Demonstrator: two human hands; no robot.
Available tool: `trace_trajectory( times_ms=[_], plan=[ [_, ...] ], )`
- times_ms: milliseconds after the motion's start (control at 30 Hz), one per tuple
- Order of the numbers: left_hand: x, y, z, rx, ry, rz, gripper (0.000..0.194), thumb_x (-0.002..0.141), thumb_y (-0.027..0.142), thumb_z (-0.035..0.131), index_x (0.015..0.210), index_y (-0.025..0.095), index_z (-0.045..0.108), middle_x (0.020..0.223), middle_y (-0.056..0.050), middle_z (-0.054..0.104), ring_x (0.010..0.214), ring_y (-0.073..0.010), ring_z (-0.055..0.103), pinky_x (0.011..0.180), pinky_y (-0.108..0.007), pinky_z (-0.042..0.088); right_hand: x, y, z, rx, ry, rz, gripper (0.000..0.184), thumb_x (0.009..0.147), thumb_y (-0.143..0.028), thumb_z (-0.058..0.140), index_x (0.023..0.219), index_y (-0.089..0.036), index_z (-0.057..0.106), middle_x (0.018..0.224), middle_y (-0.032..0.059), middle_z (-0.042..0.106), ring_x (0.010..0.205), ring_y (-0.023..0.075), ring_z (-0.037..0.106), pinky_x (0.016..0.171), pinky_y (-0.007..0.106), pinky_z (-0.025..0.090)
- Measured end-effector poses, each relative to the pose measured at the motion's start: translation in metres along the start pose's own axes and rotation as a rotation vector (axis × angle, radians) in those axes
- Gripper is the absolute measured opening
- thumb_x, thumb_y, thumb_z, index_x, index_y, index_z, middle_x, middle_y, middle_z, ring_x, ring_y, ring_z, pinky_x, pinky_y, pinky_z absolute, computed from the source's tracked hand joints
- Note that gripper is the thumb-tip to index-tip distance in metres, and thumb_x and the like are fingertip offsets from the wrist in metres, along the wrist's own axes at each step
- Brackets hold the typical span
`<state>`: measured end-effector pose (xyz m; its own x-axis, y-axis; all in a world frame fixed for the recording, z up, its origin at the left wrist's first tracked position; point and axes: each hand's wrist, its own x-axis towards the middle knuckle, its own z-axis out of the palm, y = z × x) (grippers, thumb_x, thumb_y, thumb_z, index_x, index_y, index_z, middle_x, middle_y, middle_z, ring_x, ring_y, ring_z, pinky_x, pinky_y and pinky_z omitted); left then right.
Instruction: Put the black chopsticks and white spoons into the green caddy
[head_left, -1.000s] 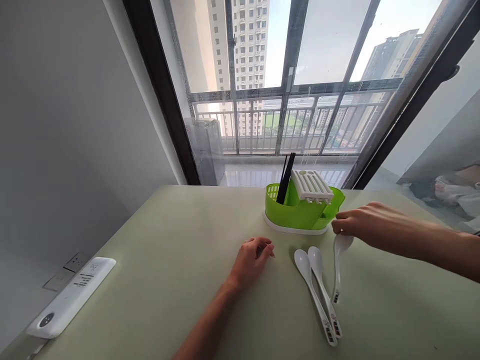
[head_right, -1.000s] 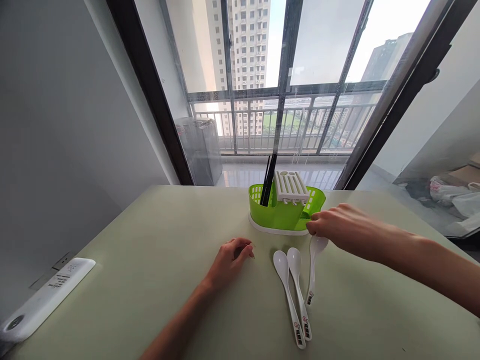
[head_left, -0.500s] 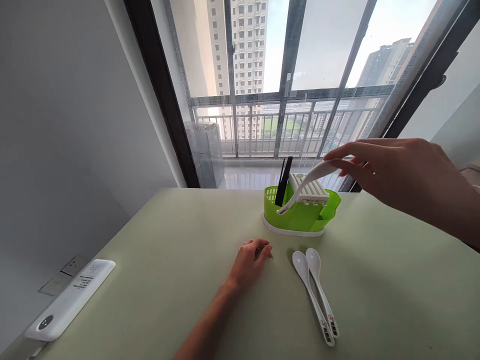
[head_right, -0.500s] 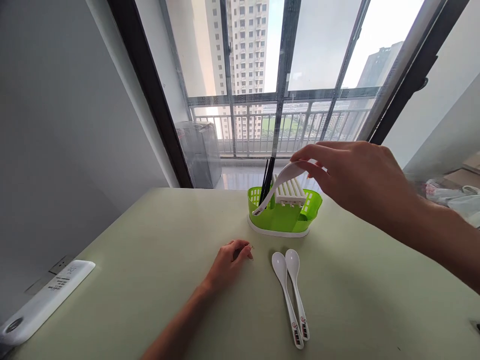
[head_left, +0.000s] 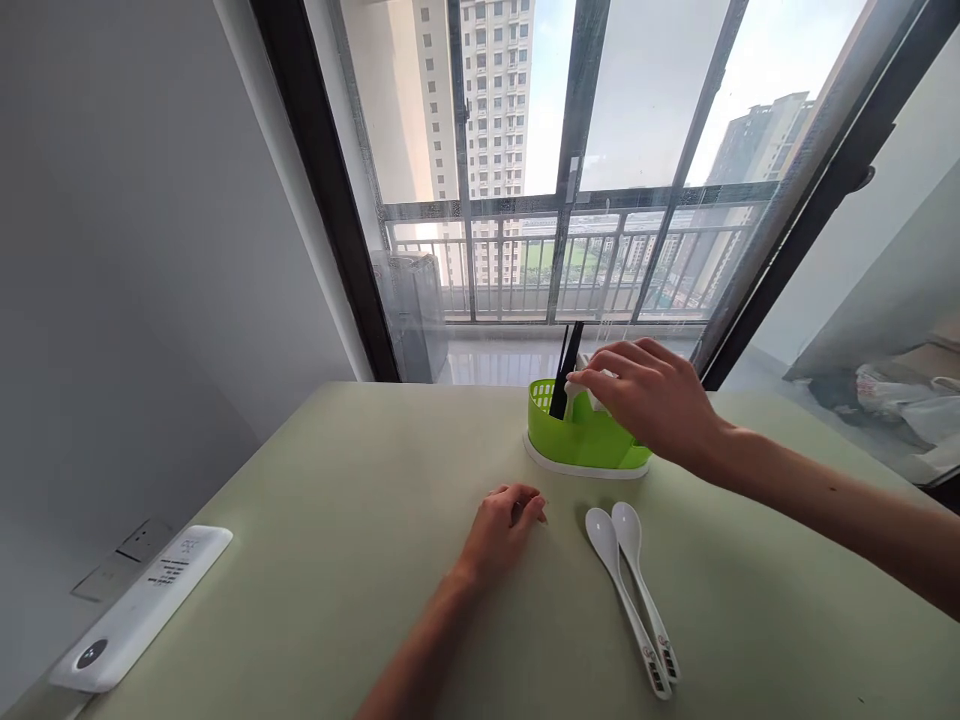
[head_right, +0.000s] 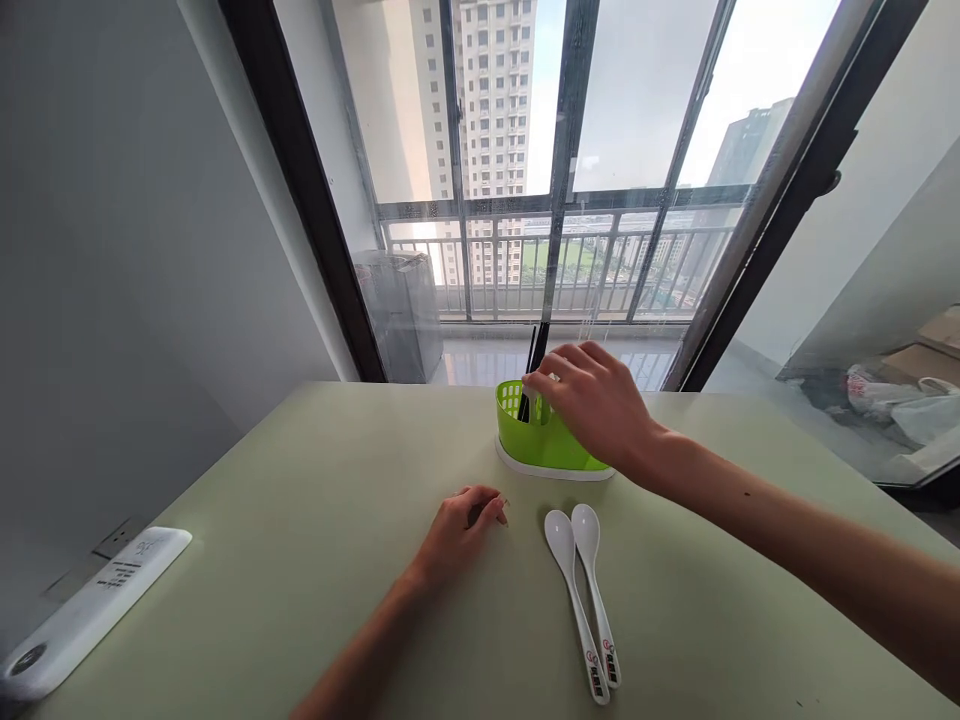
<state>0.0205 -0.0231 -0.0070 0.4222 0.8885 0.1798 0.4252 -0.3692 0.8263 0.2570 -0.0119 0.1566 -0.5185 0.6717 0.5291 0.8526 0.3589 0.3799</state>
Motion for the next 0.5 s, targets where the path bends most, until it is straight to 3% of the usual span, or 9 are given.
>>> trace_trajectory(
  times_ms=[233,500],
  plan=[
    [-0.001,0.003,-0.001,-0.004,-0.007,-0.012,0.036,0.099,0.046,0.048,0.082,0.023,0.071,0.085,-0.004,0.076,0.082,-0.0201,0.063,0.08,-0.031,0.049,-0.018,-0.013,0.031,0.009,-0.003,-0.062,0.031,0.091,-0.001,0.056,0.098,-0.024,0.076,0.103,0.0043,0.077,0.112,0.0265,0.062,0.098,0.042,0.035],
    [-0.001,0.007,-0.001,-0.004,-0.006,-0.026,0.034,0.1,0.041,0.049,0.081,0.023,0.071,0.087,-0.004,0.075,0.084,-0.0202,0.063,0.082,-0.031,0.047,-0.023,-0.026,0.027,-0.004,-0.014,-0.056,0.026,0.09,-0.002,0.058,0.101,-0.022,0.071,0.1,0.0066,0.074,0.114,0.0284,0.056,0.097,0.042,0.033]
  ],
)
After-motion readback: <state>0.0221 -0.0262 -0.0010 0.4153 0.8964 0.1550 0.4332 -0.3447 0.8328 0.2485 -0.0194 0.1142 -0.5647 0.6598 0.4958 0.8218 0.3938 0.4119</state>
